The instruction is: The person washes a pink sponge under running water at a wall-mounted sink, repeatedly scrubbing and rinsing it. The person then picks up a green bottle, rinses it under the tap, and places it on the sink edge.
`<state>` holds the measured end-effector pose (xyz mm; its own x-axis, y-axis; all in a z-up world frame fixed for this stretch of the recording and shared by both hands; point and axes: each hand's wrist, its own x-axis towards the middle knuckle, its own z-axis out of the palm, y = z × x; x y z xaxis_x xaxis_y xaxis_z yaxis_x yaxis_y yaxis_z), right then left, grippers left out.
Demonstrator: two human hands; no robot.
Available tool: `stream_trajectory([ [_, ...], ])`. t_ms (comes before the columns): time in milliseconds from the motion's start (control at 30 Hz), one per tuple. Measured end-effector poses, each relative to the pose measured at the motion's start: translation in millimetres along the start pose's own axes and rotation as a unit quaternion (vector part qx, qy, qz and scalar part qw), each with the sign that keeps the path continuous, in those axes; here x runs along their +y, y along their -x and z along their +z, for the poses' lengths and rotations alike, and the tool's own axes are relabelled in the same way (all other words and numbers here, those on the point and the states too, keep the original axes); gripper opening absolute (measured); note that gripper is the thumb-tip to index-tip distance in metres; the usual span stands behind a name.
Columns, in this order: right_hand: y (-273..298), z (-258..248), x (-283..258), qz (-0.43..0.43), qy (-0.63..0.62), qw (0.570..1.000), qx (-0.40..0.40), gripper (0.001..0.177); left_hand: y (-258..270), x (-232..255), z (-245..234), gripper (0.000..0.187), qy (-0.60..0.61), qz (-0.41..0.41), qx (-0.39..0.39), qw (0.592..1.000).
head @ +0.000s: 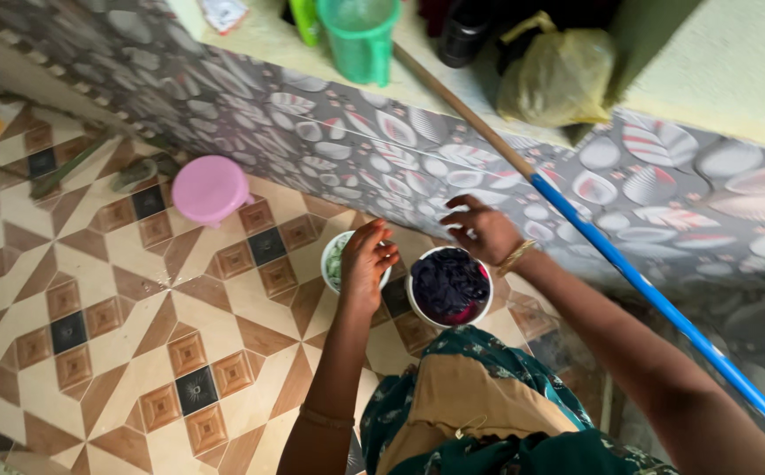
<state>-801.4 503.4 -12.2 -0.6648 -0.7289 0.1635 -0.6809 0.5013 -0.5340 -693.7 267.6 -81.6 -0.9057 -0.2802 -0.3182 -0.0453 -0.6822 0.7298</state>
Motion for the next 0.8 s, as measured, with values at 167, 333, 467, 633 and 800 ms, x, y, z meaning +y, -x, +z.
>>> stream_trajectory([
  [167,-60,63,-57,-0.083,-0.017,0.994,-0.064,0.023,6,28,-69,0.030,0.078,0.051,0.123,0.988],
  [333,-119,89,-58,-0.153,-0.044,0.982,-0.100,0.020,10,32,-97,0.028,0.105,0.068,0.163,0.979],
  [467,-199,113,-31,-0.204,-0.068,0.972,-0.096,0.019,16,50,-140,0.025,0.119,0.070,0.210,0.968],
  [633,-358,114,13,-0.180,-0.096,0.972,-0.115,0.022,-8,87,-187,0.022,0.161,0.111,0.249,0.949],
  [800,-528,54,60,-0.239,0.111,0.964,0.022,0.022,-63,120,-204,0.020,0.130,0.105,0.230,0.959],
])
